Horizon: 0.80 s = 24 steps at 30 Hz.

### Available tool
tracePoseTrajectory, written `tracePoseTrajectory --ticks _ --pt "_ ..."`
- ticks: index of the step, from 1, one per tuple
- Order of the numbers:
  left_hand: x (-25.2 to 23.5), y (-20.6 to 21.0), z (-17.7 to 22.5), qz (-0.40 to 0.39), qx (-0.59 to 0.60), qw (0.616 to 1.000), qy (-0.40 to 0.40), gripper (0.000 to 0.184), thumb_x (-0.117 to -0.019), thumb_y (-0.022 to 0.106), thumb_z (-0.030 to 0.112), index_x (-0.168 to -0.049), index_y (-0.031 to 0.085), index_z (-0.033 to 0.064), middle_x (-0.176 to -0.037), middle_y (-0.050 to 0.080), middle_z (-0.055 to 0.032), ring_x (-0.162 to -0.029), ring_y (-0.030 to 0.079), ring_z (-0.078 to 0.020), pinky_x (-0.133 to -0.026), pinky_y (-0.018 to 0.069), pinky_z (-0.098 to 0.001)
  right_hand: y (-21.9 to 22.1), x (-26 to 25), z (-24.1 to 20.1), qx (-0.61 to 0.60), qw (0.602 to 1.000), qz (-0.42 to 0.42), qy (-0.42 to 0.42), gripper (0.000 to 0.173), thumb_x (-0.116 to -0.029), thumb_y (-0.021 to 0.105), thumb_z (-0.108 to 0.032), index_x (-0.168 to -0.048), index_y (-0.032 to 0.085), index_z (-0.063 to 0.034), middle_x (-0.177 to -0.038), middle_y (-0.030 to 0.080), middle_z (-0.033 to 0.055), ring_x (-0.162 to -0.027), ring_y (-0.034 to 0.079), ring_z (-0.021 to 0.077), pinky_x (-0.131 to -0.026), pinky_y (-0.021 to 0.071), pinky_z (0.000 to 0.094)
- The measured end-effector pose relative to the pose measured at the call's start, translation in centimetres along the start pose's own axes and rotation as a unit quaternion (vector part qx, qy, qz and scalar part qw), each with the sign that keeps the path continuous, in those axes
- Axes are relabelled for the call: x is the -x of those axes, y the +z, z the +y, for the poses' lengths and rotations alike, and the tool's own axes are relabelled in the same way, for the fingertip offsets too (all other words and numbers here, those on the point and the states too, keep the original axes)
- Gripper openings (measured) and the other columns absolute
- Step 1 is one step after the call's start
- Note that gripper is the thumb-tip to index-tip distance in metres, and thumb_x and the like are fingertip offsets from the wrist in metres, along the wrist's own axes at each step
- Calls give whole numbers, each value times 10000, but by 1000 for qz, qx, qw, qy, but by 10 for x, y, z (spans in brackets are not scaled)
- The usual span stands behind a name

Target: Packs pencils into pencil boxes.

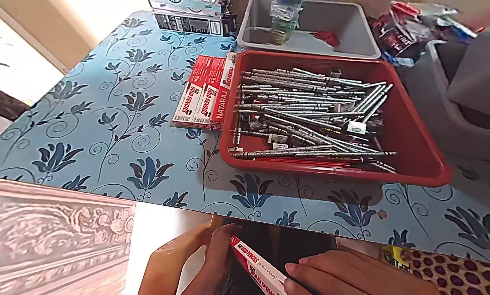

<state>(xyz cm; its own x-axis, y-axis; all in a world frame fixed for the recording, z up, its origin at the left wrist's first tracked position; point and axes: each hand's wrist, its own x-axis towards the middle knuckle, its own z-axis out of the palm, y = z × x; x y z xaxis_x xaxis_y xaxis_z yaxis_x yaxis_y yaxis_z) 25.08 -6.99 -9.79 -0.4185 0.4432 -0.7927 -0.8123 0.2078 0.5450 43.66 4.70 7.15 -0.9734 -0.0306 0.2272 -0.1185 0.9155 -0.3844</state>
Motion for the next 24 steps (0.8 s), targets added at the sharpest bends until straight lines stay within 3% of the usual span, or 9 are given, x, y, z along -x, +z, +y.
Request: tracePoseTrajectory --ticks 5,11,13,15,18,20,21,24 --pt "0 3 -4 5 -3 999 -35 265 -997 452 1 -768 561 75 -538 539 3 -433 513 -72 -440 463 -212 -3 -3 2 34 999 -23 -27 252 -1065 534 -130 -1244 668 -15 -1096 743 143 -1034 697 256 -909 521 321" --pt "12 6 6 -22 -7 1000 11 347 -1031 411 19 -732 560 116 -546 550 40 -460 525 -44 -483 484 -190 3 -16 4 -47 998 -15 -40 191 -1050 530 -133 -1149 641 -12 -1126 710 180 -1090 688 293 -916 544 330" --pt "12 5 8 -53 -15 998 19 351 -1040 406 24 -750 584 110 -561 579 46 -479 552 -23 -485 486 -171 9 -20 11 -79 995 13 -57 225 -1022 577 -187 -1162 640 -23 -1132 711 173 -1106 682 280 -949 530 318" --pt "21 4 14 -98 -45 994 22 292 -1056 409 37 -831 581 111 -649 605 62 -571 581 2 -559 506 -159 19 -26 20 -133 987 52 -75 297 -998 630 -279 -1178 623 -43 -1166 699 149 -1172 651 238 -1035 486 285" --pt "56 12 36 -144 -75 986 -25 272 -1079 371 75 -897 570 109 -691 586 71 -620 572 25 -618 500 -131 45 -37 22 -252 957 118 -86 386 -983 662 -331 -1196 606 -14 -1196 685 144 -1227 621 190 -1100 452 261" --pt "55 11 38 -186 -32 980 -69 308 -1085 341 69 -872 561 105 -669 572 59 -597 560 17 -605 487 -125 61 -44 17 -290 943 145 -81 407 -968 681 -334 -1196 599 -7 -1181 688 135 -1218 626 159 -1086 465 240" --pt "30 -2 23 -265 -1 961 -81 349 -1077 314 90 -859 583 135 -665 623 69 -592 602 18 -586 516 -138 66 -47 12 -299 940 148 -78 409 -964 693 -337 -1193 596 -12 -1174 693 128 -1212 628 144 -1077 469 226" --pt "17 0 13 -250 24 963 -102 415 -1086 306 111 -762 556 171 -583 572 75 -508 557 6 -520 496 -146 73 -53 1 -307 936 158 -72 396 -966 689 -330 -1188 611 -11 -1149 695 117 -1172 630 127 -1048 463 200"
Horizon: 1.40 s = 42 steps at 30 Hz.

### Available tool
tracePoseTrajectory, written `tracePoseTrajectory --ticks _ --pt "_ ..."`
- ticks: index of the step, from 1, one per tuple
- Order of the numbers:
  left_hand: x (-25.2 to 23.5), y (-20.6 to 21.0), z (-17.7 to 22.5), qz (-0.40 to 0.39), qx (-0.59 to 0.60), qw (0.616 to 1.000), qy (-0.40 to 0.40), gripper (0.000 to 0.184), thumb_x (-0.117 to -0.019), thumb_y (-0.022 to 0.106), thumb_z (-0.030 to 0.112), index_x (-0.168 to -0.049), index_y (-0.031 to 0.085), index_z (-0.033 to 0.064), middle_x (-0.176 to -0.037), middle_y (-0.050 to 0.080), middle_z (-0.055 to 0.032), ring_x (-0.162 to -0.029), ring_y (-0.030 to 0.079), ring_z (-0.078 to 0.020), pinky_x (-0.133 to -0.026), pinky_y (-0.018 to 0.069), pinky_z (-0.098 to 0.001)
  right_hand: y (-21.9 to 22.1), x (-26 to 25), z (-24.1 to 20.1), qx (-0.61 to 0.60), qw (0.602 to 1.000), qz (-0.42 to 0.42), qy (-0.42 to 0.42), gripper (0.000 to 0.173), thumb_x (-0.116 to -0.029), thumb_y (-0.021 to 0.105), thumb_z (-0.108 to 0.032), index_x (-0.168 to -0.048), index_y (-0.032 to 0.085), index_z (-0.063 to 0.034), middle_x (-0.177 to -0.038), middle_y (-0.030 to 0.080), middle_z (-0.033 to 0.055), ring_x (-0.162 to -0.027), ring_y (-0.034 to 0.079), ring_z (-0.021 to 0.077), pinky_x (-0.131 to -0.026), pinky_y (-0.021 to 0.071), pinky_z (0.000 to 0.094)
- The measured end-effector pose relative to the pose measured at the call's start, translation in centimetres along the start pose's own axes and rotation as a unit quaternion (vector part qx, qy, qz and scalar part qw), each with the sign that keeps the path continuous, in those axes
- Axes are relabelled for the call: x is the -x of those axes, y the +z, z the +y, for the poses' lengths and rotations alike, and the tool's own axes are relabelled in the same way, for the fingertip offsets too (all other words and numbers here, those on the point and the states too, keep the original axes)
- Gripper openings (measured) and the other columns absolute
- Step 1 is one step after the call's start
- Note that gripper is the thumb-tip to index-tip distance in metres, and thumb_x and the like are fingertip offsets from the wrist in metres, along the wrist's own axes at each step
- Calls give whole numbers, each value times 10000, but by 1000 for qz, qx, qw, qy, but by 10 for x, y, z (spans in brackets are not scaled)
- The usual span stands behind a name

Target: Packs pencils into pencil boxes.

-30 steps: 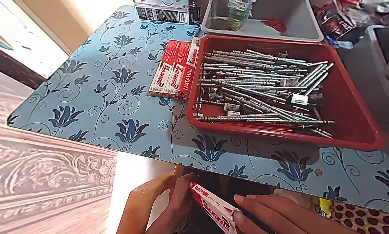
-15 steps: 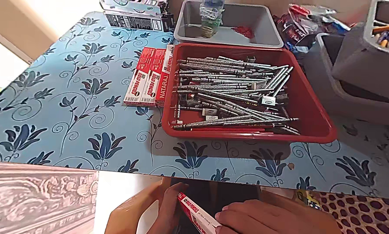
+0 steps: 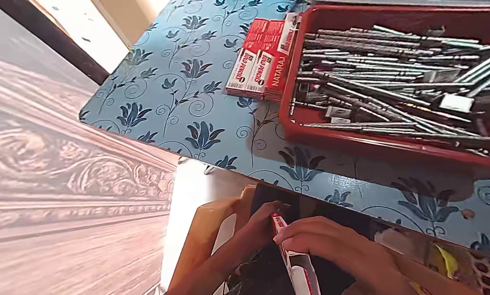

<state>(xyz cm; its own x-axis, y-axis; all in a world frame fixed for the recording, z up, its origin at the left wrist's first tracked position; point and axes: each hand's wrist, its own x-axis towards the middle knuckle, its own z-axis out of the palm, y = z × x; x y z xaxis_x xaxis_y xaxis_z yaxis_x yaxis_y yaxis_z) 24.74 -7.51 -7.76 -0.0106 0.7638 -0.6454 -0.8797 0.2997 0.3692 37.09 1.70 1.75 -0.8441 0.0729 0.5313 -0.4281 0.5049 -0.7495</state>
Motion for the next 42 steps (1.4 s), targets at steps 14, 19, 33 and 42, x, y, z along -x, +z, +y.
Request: tracePoseTrajectory --ticks 14,19,33,42 --pt "1 -1 -5 -63 29 997 -33 455 -1077 283 108 -736 567 208 -612 624 81 -545 599 21 -539 512 -140 10 0 -4 55 996 58 -37 354 -980 692 -296 -1245 537 -120 -1293 616 80 -1206 613 126 -1019 498 226" --pt "-4 -3 -8 -62 48 996 -46 430 -1064 322 94 -735 574 207 -598 595 82 -525 570 19 -530 504 -143 5 -2 -2 84 994 55 -51 338 -970 698 -296 -1213 536 -125 -1198 643 81 -1110 641 152 -963 518 241" --pt "0 -2 -9 -73 39 996 -33 441 -1067 288 98 -779 611 183 -675 672 49 -614 644 -11 -588 540 -168 7 -2 2 104 990 78 -51 356 -981 675 -340 -1219 560 -101 -1169 662 57 -1132 626 139 -1015 479 252" --pt "-5 -8 -14 -78 33 996 -42 377 -1050 331 105 -785 592 167 -642 620 45 -578 607 -27 -568 522 -186 -2 -5 2 172 982 29 -74 311 -1024 599 -331 -1325 611 -251 -1117 560 41 -1095 566 130 -1048 406 271"
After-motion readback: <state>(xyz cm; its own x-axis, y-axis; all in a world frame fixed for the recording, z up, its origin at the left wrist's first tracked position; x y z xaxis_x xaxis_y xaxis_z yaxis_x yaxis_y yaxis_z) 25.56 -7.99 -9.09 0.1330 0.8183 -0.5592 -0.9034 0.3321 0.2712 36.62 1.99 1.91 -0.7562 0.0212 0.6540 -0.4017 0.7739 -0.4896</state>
